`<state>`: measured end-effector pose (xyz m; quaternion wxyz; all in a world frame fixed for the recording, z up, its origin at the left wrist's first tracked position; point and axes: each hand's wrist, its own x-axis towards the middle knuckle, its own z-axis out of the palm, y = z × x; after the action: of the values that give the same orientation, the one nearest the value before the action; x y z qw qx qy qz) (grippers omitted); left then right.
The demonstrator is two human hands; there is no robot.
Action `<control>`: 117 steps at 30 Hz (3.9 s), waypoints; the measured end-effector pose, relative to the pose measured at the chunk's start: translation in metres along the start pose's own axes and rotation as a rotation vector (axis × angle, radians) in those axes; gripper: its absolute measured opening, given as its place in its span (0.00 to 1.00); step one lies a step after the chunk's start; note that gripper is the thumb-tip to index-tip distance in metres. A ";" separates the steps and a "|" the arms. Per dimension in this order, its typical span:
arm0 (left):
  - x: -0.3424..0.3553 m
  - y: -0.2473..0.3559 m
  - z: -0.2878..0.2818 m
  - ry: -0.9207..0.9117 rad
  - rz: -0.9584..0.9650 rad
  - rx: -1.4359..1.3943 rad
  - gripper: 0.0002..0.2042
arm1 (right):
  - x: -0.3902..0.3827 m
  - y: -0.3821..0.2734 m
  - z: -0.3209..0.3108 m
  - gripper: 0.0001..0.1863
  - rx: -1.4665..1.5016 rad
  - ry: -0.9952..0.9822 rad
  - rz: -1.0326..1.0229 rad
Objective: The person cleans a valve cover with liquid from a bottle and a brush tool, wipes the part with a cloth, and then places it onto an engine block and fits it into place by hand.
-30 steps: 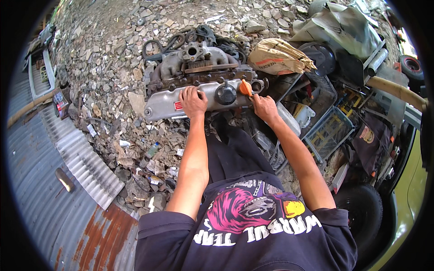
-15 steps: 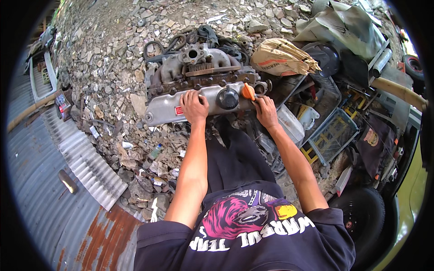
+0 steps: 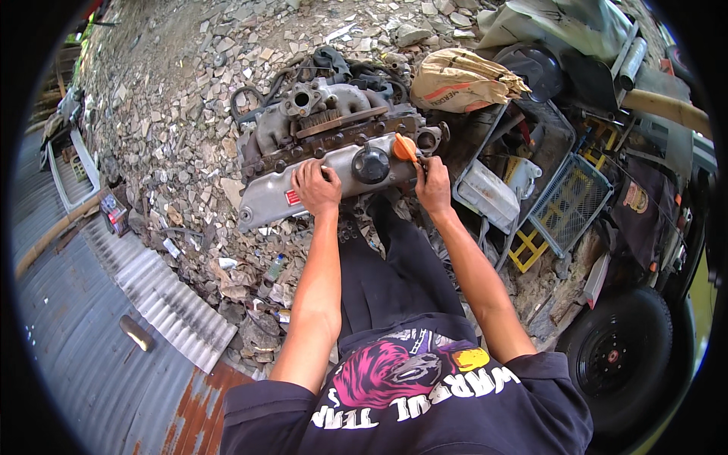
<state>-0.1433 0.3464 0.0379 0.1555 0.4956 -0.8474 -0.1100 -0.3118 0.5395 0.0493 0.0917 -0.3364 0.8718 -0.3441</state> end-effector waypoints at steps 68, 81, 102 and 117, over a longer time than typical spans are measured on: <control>-0.209 -0.289 -0.276 -0.076 -0.389 -0.740 0.17 | -0.212 -0.266 0.032 0.15 0.347 -0.446 -0.062; -0.319 -0.266 -0.364 0.191 -0.625 -0.708 0.14 | -0.231 -0.284 0.055 0.16 0.576 -0.721 0.045; -0.025 -0.393 -0.356 -0.345 -0.298 -1.016 0.13 | -0.126 -0.438 0.188 0.17 0.823 -0.481 0.402; 0.185 -0.496 -0.392 -0.543 -0.127 -1.050 0.12 | -0.074 -0.569 0.240 0.15 0.947 -0.097 0.634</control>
<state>0.3175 -0.0680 0.2605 0.1506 0.3561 -0.6579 -0.6463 0.1361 0.1534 0.2417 0.3712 0.0037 0.6755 -0.6370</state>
